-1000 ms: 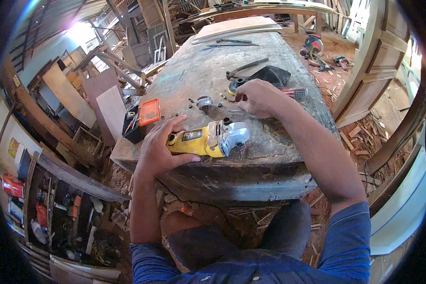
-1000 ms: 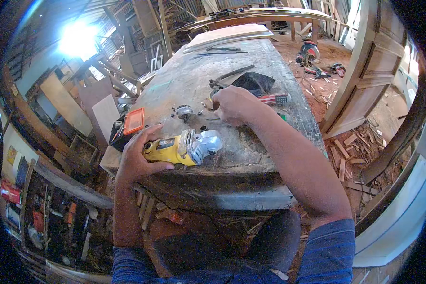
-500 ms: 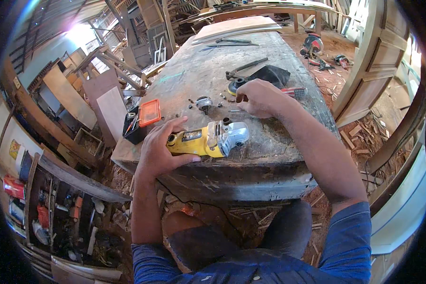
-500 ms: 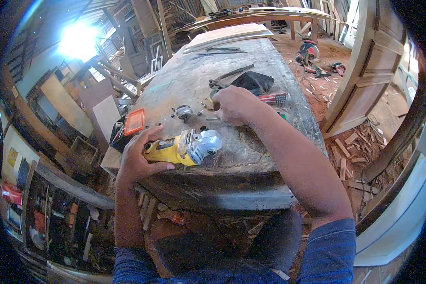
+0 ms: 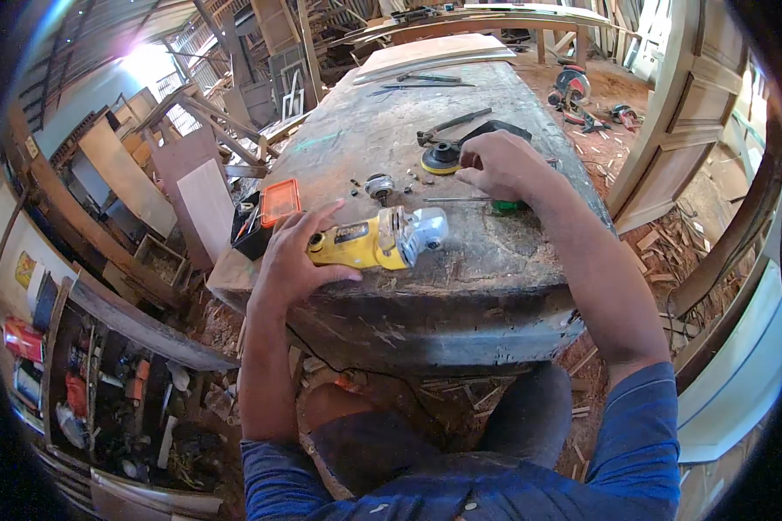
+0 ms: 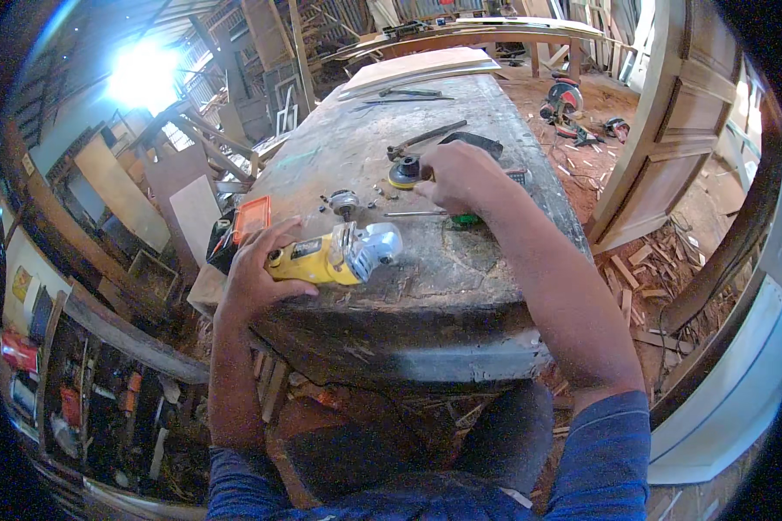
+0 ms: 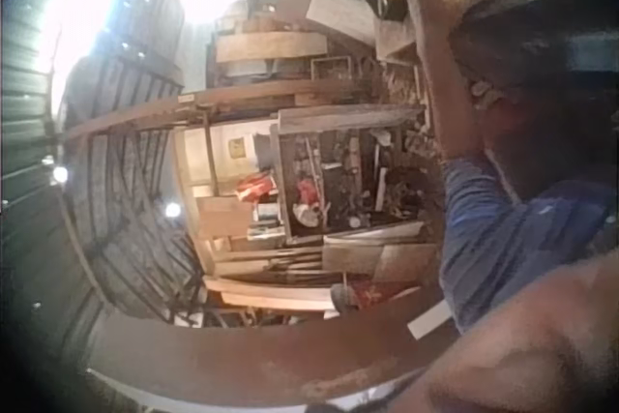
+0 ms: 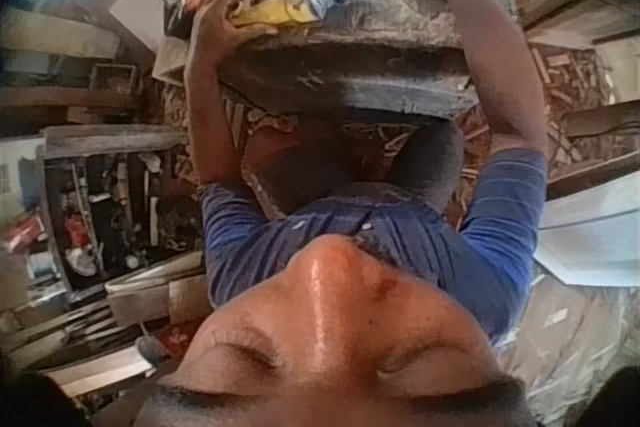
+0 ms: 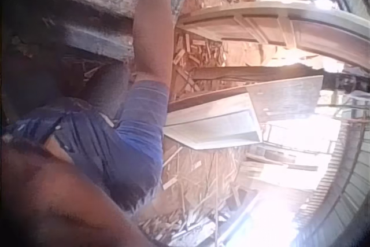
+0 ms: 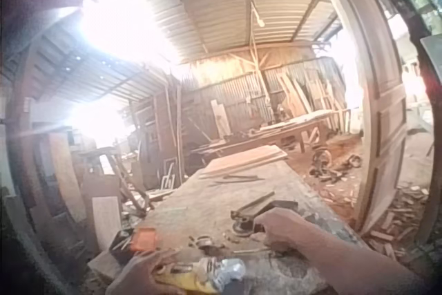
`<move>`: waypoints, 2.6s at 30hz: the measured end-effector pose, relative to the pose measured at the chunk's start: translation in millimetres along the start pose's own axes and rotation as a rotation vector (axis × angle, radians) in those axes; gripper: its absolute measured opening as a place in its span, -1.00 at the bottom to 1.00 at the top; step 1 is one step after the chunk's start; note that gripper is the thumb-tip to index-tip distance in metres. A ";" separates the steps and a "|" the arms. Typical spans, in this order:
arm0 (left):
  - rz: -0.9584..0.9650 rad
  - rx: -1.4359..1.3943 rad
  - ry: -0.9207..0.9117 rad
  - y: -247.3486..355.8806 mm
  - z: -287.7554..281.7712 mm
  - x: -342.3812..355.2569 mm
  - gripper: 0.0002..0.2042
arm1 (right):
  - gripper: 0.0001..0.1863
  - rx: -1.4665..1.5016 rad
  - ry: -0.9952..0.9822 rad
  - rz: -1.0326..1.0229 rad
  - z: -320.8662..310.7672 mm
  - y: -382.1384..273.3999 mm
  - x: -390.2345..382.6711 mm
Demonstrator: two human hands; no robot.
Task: The person disassembles an angle grinder by loosening and prying its gear head casing using a screwdriver, then removes the metal casing from the grinder body by hand.
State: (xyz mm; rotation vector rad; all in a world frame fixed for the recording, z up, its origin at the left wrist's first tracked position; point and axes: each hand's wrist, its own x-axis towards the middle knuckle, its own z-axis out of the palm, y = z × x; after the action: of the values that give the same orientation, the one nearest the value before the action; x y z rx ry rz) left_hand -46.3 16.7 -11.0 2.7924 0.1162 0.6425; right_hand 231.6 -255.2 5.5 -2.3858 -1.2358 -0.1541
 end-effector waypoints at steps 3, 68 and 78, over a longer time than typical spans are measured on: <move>0.073 0.051 0.057 -20.4 2.2 2.1 0.19 | -0.64 -0.105 0.027 0.025 -23.2 -3.2 -26.8; 0.001 -0.236 0.013 31.7 34.9 39.9 -0.27 | -0.63 0.415 0.198 -0.124 8.2 -3.6 -137.7; 0.039 -0.210 0.075 28.1 38.8 40.1 -0.32 | -0.64 0.438 0.188 -0.144 6.8 -2.6 -136.4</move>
State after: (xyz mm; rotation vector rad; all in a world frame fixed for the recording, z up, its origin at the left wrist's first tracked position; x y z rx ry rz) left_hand 7.2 -14.2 -19.9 2.5755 0.0089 0.7246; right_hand 147.9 -353.1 -40.2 -1.8661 -1.2084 -0.1324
